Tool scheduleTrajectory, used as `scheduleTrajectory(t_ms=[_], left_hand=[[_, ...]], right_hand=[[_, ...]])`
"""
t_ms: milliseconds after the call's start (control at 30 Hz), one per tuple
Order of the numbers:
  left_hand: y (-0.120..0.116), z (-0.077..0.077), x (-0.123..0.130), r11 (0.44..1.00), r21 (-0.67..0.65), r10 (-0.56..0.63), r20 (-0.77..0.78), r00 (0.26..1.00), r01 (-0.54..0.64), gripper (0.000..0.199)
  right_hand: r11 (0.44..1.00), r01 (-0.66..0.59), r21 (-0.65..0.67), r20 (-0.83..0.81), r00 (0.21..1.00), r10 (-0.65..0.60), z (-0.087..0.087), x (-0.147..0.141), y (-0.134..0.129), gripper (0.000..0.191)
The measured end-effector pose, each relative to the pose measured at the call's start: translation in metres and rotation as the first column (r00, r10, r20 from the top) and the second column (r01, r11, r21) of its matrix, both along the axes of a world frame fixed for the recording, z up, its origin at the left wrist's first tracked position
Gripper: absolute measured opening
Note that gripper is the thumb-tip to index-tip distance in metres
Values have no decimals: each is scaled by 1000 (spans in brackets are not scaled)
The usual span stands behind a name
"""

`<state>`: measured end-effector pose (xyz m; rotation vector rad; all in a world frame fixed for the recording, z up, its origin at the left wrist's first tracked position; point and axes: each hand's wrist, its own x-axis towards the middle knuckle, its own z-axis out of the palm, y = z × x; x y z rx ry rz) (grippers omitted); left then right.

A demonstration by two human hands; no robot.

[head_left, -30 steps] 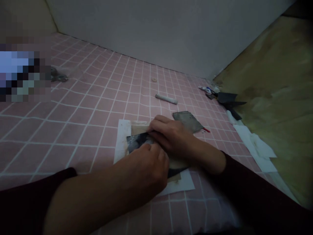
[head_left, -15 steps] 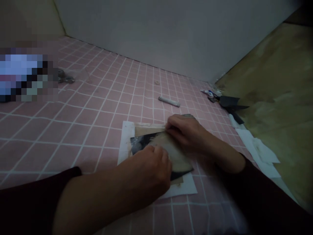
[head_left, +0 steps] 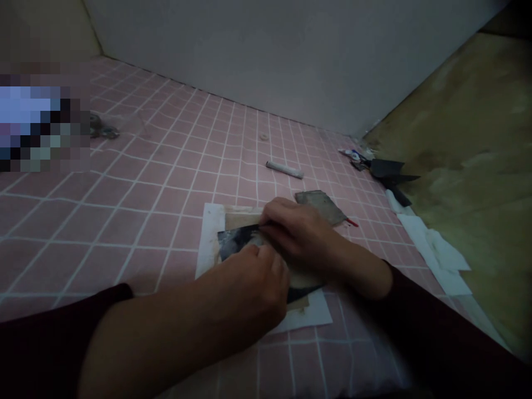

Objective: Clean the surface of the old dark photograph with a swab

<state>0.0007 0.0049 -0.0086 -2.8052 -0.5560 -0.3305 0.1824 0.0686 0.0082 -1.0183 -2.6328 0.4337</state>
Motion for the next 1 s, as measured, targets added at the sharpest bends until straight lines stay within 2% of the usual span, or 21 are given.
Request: scheduleTrajectory(t_ms=[100,233,433,600,733,800,933,1000], left_hand=[[0,0,0,1000,2,2,6,1000,-2,13],[-1,1,-1,1000,-11,-21,-25,999,21,13],[0,3,0,1000,-11,11,-25,1000,-11,16],[0,2,-1,1000,-9,-22,-27,999,21,16],[0,2,0,1000,3,7,-16,1000,-7,16],[0,2,0,1000,13,4,-3,1000,-4,15],[0,2,-1,1000,-5,-15,6,1000,15,11],[0,1,0,1000,-5,-15,15,1000,15,11]], right_hand=[[1000,-23,-2,23,999,23,2,1,0,12],[995,83,56,141,986,-90,5,5,1,12],[1000,-22,6,58,998,21,2,-3,0,14],[997,59,38,131,989,-64,5,3,3,14],[1000,1,18,52,999,-2,2,-4,1,16],[1000,-5,16,74,997,4,2,-1,2,15],[995,87,45,166,982,-93,6,6,3,12],[995,90,41,133,987,-95,5,3,1,13]])
